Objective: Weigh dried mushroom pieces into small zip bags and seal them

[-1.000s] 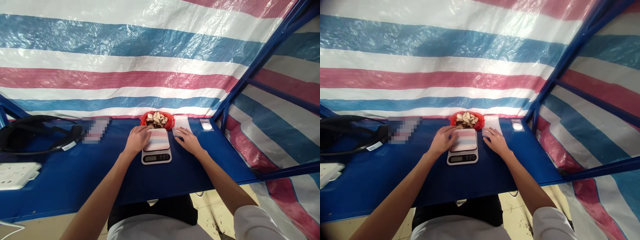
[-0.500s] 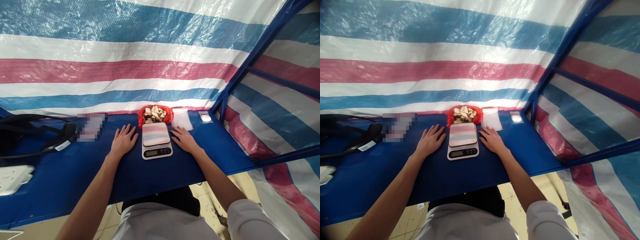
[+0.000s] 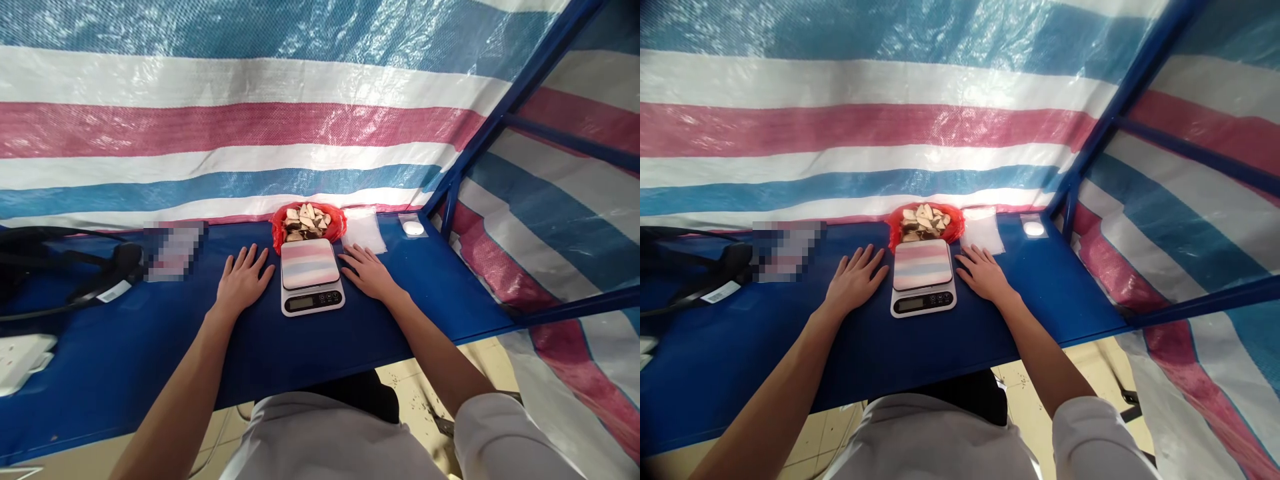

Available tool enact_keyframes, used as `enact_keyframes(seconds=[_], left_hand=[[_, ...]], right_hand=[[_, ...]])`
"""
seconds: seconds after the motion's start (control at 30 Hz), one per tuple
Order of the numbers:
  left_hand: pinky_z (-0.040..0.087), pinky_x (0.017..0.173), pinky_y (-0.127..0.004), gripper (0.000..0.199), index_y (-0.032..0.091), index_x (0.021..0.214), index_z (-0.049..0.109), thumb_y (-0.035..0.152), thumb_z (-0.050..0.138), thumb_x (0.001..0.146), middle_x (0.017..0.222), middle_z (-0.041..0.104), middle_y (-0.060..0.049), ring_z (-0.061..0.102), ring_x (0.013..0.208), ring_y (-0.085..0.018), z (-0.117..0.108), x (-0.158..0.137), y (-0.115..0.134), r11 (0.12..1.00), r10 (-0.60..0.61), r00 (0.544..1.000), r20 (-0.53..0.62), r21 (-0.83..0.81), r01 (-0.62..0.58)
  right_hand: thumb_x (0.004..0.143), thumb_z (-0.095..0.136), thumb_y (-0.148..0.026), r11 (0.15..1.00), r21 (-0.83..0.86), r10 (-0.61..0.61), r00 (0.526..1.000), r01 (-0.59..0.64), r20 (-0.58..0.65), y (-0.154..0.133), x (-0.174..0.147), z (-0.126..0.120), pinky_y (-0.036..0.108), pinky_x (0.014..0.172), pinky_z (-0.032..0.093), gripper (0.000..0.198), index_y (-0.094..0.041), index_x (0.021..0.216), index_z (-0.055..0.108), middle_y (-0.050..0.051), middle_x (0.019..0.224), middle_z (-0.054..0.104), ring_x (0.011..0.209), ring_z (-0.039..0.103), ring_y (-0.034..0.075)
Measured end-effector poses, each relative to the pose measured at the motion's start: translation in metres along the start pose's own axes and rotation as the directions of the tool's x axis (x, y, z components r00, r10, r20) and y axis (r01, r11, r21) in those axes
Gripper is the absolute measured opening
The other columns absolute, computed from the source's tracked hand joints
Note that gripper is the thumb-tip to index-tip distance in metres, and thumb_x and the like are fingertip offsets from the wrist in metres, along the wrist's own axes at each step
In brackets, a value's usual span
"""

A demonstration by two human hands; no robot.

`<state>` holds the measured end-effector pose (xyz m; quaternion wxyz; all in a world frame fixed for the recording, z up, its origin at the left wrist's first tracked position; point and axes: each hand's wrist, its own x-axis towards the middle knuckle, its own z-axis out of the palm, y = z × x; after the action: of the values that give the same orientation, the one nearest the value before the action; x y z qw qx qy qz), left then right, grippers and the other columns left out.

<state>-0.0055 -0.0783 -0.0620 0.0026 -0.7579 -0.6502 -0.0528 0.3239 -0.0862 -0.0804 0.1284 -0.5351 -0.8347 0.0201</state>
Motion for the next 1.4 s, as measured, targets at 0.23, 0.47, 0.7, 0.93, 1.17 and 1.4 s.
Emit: enact_keyframes(seconds=[0.23, 0.47, 0.7, 0.93, 1.17, 1.4], left_hand=[[0.021, 0.124, -0.055, 0.061, 0.020, 0.157, 0.038, 0.046, 0.032, 0.102, 0.165, 0.031, -0.011, 0.027, 0.154, -0.033, 0.000, 0.000, 0.000, 1.000, 0.001, 1.000, 0.004, 0.013, -0.001], [0.021, 0.124, -0.056, 0.061, 0.020, 0.156, 0.041, 0.047, 0.033, 0.101, 0.165, 0.033, -0.011, 0.028, 0.153, -0.034, 0.002, 0.001, -0.001, 1.000, 0.008, 1.000, -0.013, -0.006, -0.008], [0.024, 0.123, -0.056, 0.057, 0.020, 0.150, 0.051, 0.046, 0.034, 0.101, 0.160, 0.042, -0.012, 0.034, 0.151, -0.033, 0.004, 0.003, -0.004, 0.998, -0.028, 0.995, -0.095, -0.060, 0.022], [0.026, 0.123, -0.056, 0.057, 0.015, 0.144, 0.057, 0.043, 0.035, 0.100, 0.154, 0.050, -0.014, 0.041, 0.147, -0.034, -0.008, 0.026, -0.008, 0.988, -0.102, 0.975, -0.200, -0.131, 0.077], [0.028, 0.121, -0.056, 0.058, 0.013, 0.146, 0.055, 0.042, 0.034, 0.100, 0.156, 0.047, -0.016, 0.038, 0.148, -0.035, -0.002, 0.060, -0.018, 0.987, -0.140, 0.970, -0.198, -0.105, 0.121], [0.026, 0.121, -0.059, 0.056, 0.023, 0.148, 0.054, 0.048, 0.035, 0.101, 0.159, 0.044, -0.012, 0.037, 0.149, -0.034, 0.015, 0.065, -0.026, 0.994, -0.108, 0.984, -0.143, -0.036, 0.104]], right_hand=[[0.106, 0.037, -0.043, 1.000, 0.002, -0.001, 1.000, 0.001, 0.000, 0.000, 0.000, 0.000, 0.050, 0.126, 0.026, 0.049, -0.023, 0.146, 0.054, 0.006, 0.161, 0.042, 0.152, 0.033, 0.028], [0.105, 0.039, -0.041, 0.999, 0.033, 0.000, 1.000, 0.001, -0.030, -0.001, 0.000, 0.001, 0.052, 0.125, 0.028, 0.046, -0.025, 0.144, 0.057, 0.006, 0.159, 0.045, 0.151, 0.035, 0.029], [0.102, 0.047, -0.038, 0.996, 0.089, -0.001, 0.996, 0.009, -0.091, 0.000, -0.001, 0.000, 0.051, 0.124, 0.032, 0.042, -0.026, 0.140, 0.060, 0.005, 0.155, 0.050, 0.148, 0.040, 0.029], [0.101, 0.048, -0.041, 0.954, 0.292, 0.133, 0.961, -0.059, -0.242, 0.010, 0.008, -0.015, 0.037, 0.109, 0.052, 0.037, -0.030, 0.132, 0.065, 0.001, 0.146, 0.059, 0.136, 0.056, 0.023], [0.099, 0.051, -0.037, 0.945, 0.281, 0.253, 0.921, -0.168, -0.298, 0.033, 0.051, -0.015, 0.040, 0.106, 0.054, 0.036, -0.029, 0.129, 0.068, 0.002, 0.143, 0.063, 0.129, 0.062, 0.025], [0.098, 0.052, -0.039, 0.977, 0.148, 0.189, 0.938, -0.151, -0.290, 0.047, 0.075, 0.009, 0.046, 0.113, 0.048, 0.039, -0.026, 0.133, 0.066, 0.007, 0.146, 0.059, 0.136, 0.055, 0.028]])
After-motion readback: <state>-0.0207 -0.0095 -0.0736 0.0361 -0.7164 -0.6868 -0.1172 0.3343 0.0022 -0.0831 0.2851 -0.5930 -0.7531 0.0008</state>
